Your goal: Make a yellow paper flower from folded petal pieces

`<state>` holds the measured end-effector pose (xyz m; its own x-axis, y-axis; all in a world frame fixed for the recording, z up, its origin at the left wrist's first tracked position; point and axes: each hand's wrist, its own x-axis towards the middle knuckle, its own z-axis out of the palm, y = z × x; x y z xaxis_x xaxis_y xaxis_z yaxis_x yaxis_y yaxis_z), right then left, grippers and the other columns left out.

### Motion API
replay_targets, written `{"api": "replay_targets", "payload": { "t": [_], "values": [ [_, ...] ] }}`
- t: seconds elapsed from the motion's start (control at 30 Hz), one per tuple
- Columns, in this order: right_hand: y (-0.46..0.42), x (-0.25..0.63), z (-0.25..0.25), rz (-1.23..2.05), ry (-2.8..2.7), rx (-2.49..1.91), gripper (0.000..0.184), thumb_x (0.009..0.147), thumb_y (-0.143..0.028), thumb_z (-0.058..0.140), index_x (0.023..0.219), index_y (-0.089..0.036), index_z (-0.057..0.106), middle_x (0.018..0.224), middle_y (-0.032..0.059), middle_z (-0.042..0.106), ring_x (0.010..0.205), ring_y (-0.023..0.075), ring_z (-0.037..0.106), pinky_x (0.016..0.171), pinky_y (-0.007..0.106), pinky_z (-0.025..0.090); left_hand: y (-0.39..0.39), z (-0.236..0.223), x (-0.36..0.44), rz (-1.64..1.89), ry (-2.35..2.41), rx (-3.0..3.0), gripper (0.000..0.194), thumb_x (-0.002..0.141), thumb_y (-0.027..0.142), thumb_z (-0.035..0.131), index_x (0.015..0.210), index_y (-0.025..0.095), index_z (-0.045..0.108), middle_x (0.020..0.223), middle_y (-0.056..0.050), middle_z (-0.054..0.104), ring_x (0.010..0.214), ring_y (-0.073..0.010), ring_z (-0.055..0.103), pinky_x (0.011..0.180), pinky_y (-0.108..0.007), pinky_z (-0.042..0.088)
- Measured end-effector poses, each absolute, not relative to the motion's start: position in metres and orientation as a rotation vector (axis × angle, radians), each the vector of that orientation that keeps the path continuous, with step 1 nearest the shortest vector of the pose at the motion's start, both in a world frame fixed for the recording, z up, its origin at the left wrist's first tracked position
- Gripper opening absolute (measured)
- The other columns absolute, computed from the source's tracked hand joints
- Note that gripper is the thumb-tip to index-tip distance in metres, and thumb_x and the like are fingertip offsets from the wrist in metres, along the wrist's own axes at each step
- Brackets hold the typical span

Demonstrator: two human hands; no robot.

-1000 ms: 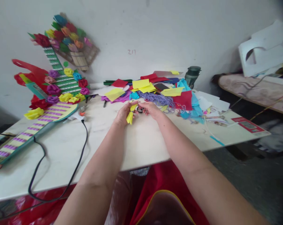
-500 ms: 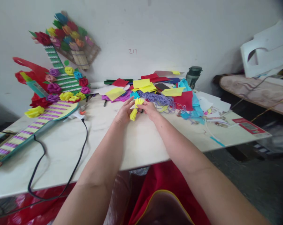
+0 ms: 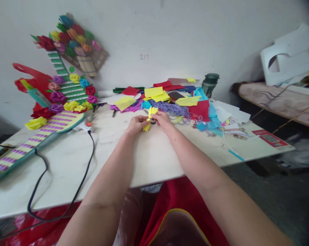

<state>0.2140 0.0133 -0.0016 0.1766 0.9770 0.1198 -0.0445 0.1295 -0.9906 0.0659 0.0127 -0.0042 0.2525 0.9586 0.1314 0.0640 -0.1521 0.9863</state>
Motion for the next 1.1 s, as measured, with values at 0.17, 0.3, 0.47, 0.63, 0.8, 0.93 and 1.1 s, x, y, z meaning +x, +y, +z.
{"api": "replay_targets", "payload": {
  "t": [0.17, 0.3, 0.47, 0.63, 0.8, 0.93, 1.1],
  "values": [
    [0.0128, 0.2131, -0.0005, 1.118, -1.049, -1.125, 0.01, 0.066, -0.025, 0.059, 0.062, -0.015, 0.06, 0.057, -0.0011, 0.061, 0.044, 0.007, 0.051, 0.033, 0.017, 0.029, 0.017, -0.0078, 0.0664, 1.09, 1.004, 1.553, 0.046, 0.051, 0.033, 0.078, 0.09, 0.012, 0.067, 0.064, 0.0, 0.061, 0.056, -0.0109, 0.053, 0.052, -0.023, 0.038],
    [0.0131, 0.2124, -0.0008, 1.115, -1.036, -1.133, 0.009, 0.066, -0.022, 0.059, 0.06, -0.015, 0.059, 0.056, -0.0008, 0.06, 0.043, 0.0075, 0.052, 0.032, 0.016, 0.03, 0.0179, -0.0088, 0.0678, 1.094, 1.06, 1.647, 0.046, 0.05, 0.031, 0.077, 0.09, 0.011, 0.068, 0.06, 0.001, 0.058, 0.054, -0.0098, 0.05, 0.05, -0.022, 0.035],
    [0.0132, 0.2131, -0.0001, 1.116, -1.036, -1.17, 0.003, 0.067, -0.019, 0.057, 0.067, -0.016, 0.059, 0.057, -0.0006, 0.062, 0.046, 0.0092, 0.056, 0.032, 0.015, 0.03, 0.0166, -0.0077, 0.0689, 1.072, 1.106, 1.657, 0.042, 0.056, 0.03, 0.072, 0.094, 0.012, 0.067, 0.067, -0.003, 0.063, 0.057, -0.0124, 0.054, 0.052, -0.023, 0.038],
    [0.0136, 0.2138, 0.0028, 1.105, -0.958, -1.161, 0.015, 0.066, -0.013, 0.055, 0.08, -0.018, 0.058, 0.06, -0.0031, 0.062, 0.044, 0.0086, 0.056, 0.031, 0.015, 0.03, 0.0132, -0.0039, 0.0706, 1.07, 1.117, 1.686, 0.036, 0.061, 0.025, 0.066, 0.095, 0.013, 0.067, 0.064, -0.001, 0.062, 0.055, -0.0121, 0.052, 0.053, -0.023, 0.039],
    [0.0144, 0.2139, 0.003, 1.131, -0.931, -1.132, 0.013, 0.065, -0.012, 0.053, 0.076, -0.016, 0.059, 0.059, -0.0023, 0.062, 0.042, 0.0086, 0.055, 0.031, 0.016, 0.032, 0.0122, -0.0022, 0.0715, 1.125, 1.15, 1.748, 0.036, 0.064, 0.026, 0.064, 0.097, 0.015, 0.066, 0.075, -0.003, 0.064, 0.062, -0.0133, 0.054, 0.059, -0.024, 0.043],
    [0.0155, 0.2137, 0.0014, 1.15, -0.907, -1.104, 0.012, 0.065, -0.011, 0.051, 0.073, -0.015, 0.059, 0.055, -0.0024, 0.062, 0.041, 0.0088, 0.055, 0.031, 0.016, 0.034, 0.0146, -0.0044, 0.0721, 1.142, 1.173, 1.813, 0.036, 0.064, 0.026, 0.064, 0.099, 0.015, 0.067, 0.08, -0.005, 0.065, 0.073, -0.0173, 0.058, 0.068, -0.026, 0.045],
    [0.0145, 0.2132, 0.0015, 1.159, -0.903, -1.093, 0.009, 0.065, -0.01, 0.053, 0.071, -0.016, 0.057, 0.051, -0.0033, 0.06, 0.04, 0.0083, 0.054, 0.032, 0.015, 0.035, 0.0194, -0.0102, 0.0745, 1.221, 1.247, 1.883, 0.042, 0.066, 0.022, 0.062, 0.108, 0.019, 0.062, 0.081, -0.004, 0.064, 0.076, -0.0171, 0.059, 0.071, -0.027, 0.046]
  ]
}}
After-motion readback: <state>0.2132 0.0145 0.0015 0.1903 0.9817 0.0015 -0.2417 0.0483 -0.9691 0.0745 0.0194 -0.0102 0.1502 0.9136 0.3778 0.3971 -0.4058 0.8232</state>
